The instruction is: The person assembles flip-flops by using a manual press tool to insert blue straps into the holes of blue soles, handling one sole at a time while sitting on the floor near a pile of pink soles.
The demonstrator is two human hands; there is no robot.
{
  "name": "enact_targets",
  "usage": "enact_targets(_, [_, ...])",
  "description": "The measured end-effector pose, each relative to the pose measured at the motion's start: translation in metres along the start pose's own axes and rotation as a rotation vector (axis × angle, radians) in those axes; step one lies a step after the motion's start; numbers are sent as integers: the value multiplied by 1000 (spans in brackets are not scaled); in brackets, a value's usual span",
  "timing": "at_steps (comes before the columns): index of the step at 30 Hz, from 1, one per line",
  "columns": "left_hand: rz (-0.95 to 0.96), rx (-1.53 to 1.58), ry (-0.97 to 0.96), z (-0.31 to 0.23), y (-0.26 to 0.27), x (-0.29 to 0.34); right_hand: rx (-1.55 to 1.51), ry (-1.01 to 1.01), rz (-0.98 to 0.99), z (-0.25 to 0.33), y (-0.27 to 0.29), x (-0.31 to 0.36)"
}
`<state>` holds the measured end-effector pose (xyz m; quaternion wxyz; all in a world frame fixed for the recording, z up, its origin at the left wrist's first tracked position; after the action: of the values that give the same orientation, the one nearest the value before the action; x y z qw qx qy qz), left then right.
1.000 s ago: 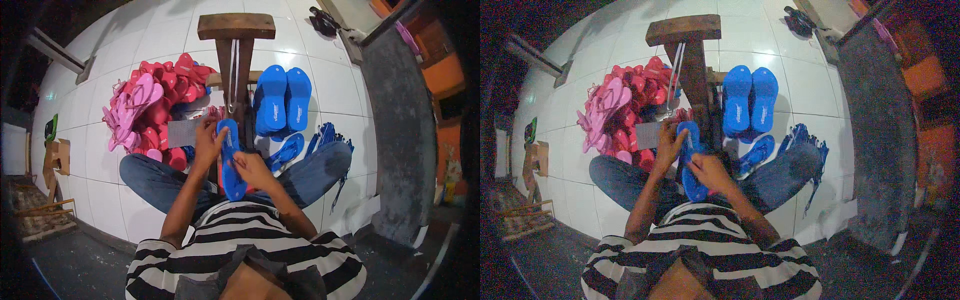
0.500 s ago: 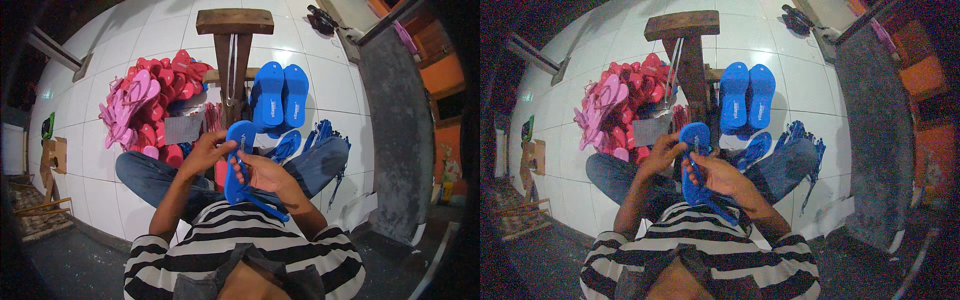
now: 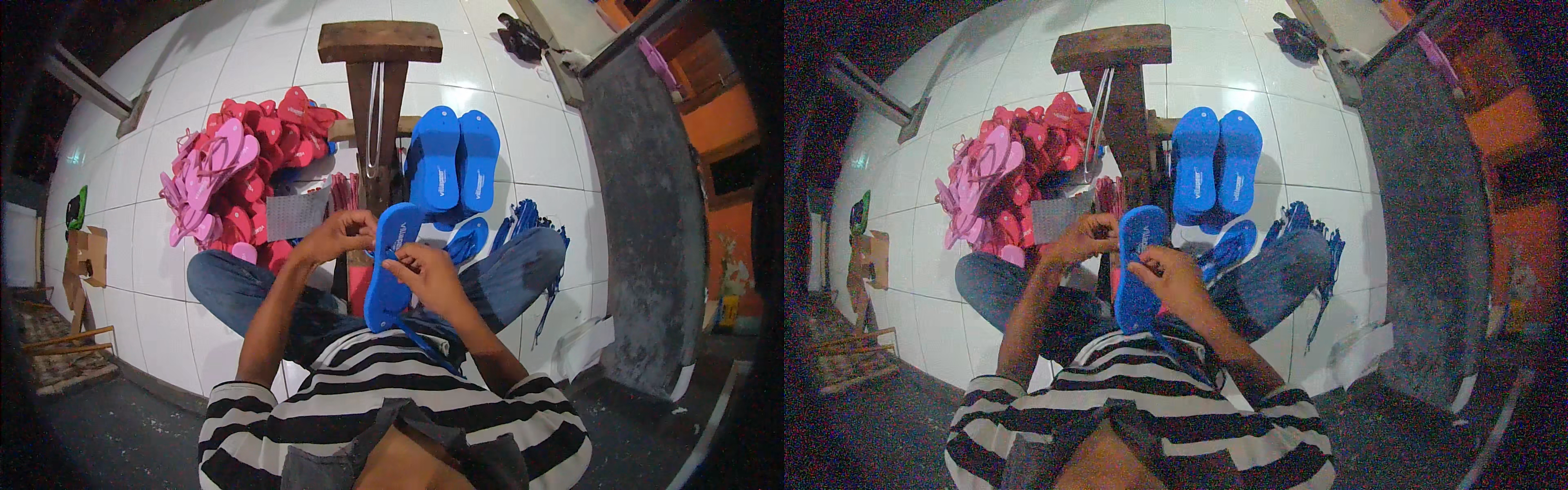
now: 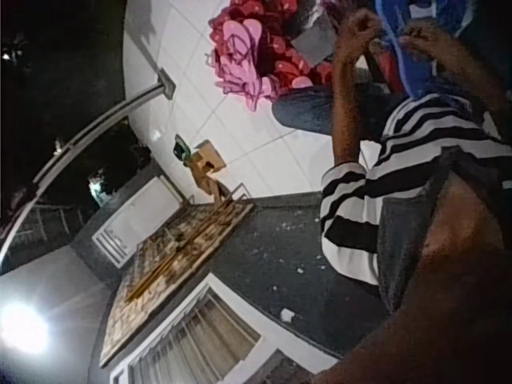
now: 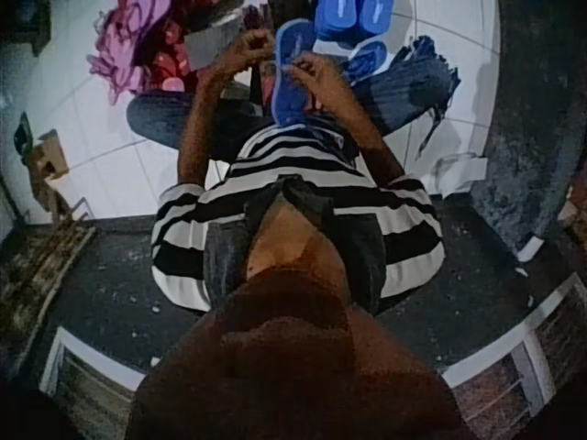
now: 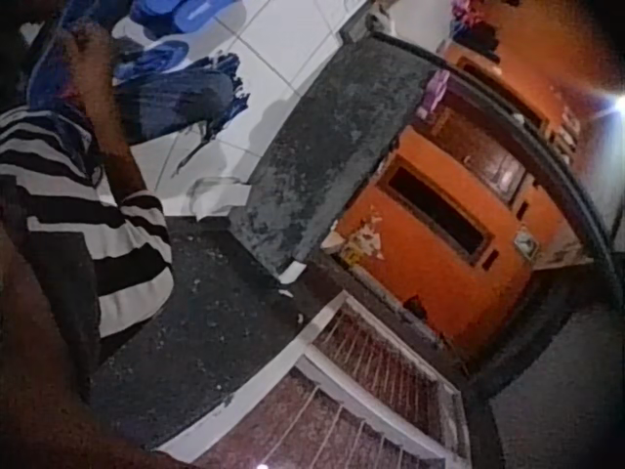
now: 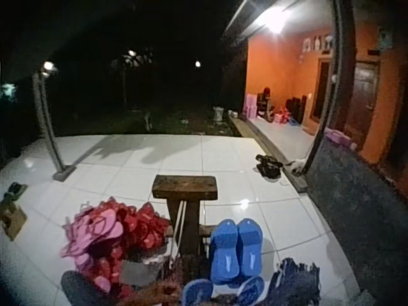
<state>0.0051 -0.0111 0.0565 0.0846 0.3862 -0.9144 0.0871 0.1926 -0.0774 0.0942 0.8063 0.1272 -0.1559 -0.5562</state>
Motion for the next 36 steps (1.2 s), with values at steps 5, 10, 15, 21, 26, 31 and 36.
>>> enact_targets(5, [-134, 783, -120, -21, -47, -6, 699, 185, -104, 15, -14, -1])
enact_targets(10, [-556, 374, -100, -8, -50, -20, 282, 42, 60, 4, -24, -6])
enact_targets(15, [-542, 242, -156, -42, -49, -2, 16, 92, 115, 21, -10, 7])
enact_targets(21, [-379, -264, -582, -105, -33, 31, 149, 412, -386, 74, 27, -18])
enact_targets(26, [-596, -621, -791, -132, -26, 43, 226, 652, -408, 89, 35, -29])
enact_targets(31, [-652, -420, -1099, -124, -31, 31, 201, 787, -585, 96, 38, -34])
enact_targets(36, [-633, -364, -1203, -130, -19, 24, 85, 793, -662, 97, 36, -43])
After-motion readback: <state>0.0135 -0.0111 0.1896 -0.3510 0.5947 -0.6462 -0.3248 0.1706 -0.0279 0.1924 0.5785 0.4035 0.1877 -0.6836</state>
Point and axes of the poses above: each hand's wrist, its own x-axis away from the middle knuckle, its own y-axis out of the back of the hand, z = x × y, the point moved 3 cm from there along -x, towards the middle knuckle, and after that the axes turned 1 degree about z, right-handed, at the moved point
